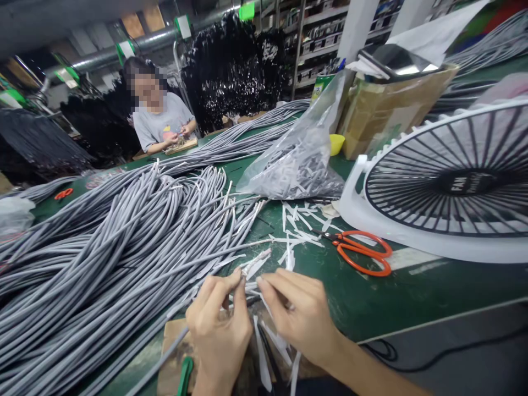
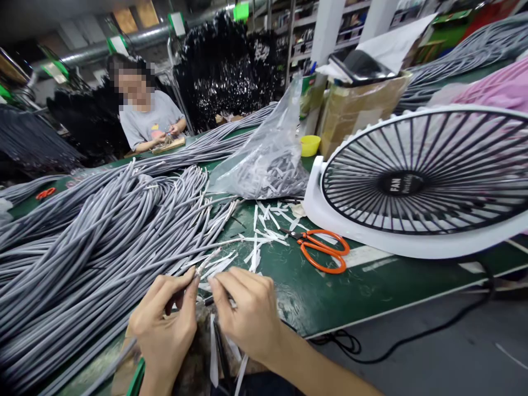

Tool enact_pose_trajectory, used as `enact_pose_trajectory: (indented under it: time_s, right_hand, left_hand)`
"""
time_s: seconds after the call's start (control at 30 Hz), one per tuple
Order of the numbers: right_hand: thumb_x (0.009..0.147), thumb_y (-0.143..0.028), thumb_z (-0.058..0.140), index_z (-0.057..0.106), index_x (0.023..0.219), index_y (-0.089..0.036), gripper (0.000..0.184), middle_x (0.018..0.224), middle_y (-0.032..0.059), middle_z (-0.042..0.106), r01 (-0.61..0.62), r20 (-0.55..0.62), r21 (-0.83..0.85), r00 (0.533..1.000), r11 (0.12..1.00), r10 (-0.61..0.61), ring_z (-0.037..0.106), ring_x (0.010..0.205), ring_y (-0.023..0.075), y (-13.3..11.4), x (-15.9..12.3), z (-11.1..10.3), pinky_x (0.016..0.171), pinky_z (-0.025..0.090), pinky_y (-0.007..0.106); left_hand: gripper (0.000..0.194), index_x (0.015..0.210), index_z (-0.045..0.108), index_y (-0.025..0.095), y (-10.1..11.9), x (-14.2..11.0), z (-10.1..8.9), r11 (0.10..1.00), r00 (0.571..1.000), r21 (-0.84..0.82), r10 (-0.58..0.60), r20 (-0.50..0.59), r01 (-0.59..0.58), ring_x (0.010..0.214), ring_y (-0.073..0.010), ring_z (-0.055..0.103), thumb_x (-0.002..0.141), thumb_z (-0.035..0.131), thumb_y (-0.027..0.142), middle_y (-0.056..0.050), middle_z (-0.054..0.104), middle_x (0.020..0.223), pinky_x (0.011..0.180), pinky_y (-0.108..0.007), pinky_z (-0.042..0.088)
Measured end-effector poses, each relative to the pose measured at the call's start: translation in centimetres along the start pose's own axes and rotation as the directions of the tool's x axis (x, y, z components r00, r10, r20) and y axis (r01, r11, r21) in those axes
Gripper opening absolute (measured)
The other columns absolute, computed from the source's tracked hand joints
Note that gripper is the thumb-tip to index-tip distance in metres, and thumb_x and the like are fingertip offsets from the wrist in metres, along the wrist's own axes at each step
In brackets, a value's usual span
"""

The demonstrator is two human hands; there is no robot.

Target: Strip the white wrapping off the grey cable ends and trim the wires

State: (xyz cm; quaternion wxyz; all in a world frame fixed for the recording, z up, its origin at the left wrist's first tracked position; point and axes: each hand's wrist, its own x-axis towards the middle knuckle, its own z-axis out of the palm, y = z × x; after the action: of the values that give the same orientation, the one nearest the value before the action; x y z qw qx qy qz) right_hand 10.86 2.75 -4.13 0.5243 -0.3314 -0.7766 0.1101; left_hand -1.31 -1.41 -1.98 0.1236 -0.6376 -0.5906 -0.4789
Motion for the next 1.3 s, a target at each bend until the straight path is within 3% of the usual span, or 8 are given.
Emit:
enact_pose_trajectory:
  time_s: [0.1,0.4,0.63,0.93,1.3]
  right_hand:
    - [0.091,-0.014,0.047,0.06,0.068,-0.016,0.026,0.054,-0.0003,0.056,-0.002,-0.026,0.009,1.0,1.0,0.002,0.048,0.046,0.01,0.07,-0.06,-0.02,0.05,0.036,0.022]
    - [0.092,-0.016,0.045,0.059,0.065,-0.016,0.031,0.056,0.0012,0.059,-0.06,0.056,-0.009,0.997,0.998,0.06,0.053,0.05,0.0112,0.24,-0.1,0.09,0.053,0.039,0.022]
    - [0.093,-0.016,0.043,0.055,0.06,-0.017,0.035,0.052,-0.0002,0.054,-0.083,0.067,0.013,0.994,0.997,0.081,0.05,0.047,0.0107,0.25,0.04,0.18,0.051,0.036,0.023]
    - [0.094,-0.018,0.042,0.051,0.058,-0.017,0.037,0.049,-0.0026,0.049,-0.183,0.096,0.111,0.98,0.977,0.172,0.043,0.044,0.0084,0.21,0.07,-0.14,0.048,0.034,0.021]
    - [0.092,-0.016,0.042,0.051,0.06,-0.018,0.033,0.051,-0.0026,0.051,-0.163,0.1,0.158,0.984,0.974,0.149,0.045,0.044,0.009,0.12,0.4,-0.49,0.047,0.035,0.022]
  left_hand:
    - [0.012,0.084,0.066,0.016,-0.28,-0.12,-0.06,0.999,0.999,0.01,0.042,0.01,-0.042,0.051,-0.0081,0.055,0.079,0.062,0.005,0.001,0.061,0.063,0.051,-0.018,0.045]
    - [0.015,0.083,0.063,0.019,-0.29,-0.21,-0.08,0.998,0.998,0.007,0.054,0.039,-0.054,0.055,-0.0094,0.059,0.08,0.061,0.004,0.001,0.061,0.064,0.054,-0.019,0.049]
    - [0.016,0.083,0.063,0.019,-0.34,-0.24,-0.03,0.996,0.994,-0.002,0.085,0.065,-0.085,0.056,-0.0091,0.06,0.078,0.062,0.004,0.001,0.064,0.067,0.054,-0.019,0.048]
    - [0.012,0.083,0.066,0.019,0.03,-0.16,-0.03,0.996,0.988,-0.09,0.02,0.151,-0.006,0.053,-0.0073,0.055,0.081,0.062,0.008,0.001,0.061,0.066,0.05,-0.017,0.044]
    - [0.017,0.095,0.071,0.017,-0.03,-0.05,-0.22,0.998,0.985,-0.057,-0.022,0.171,0.032,0.043,-0.0063,0.046,0.082,0.06,0.014,0.002,0.057,0.061,0.042,-0.018,0.039]
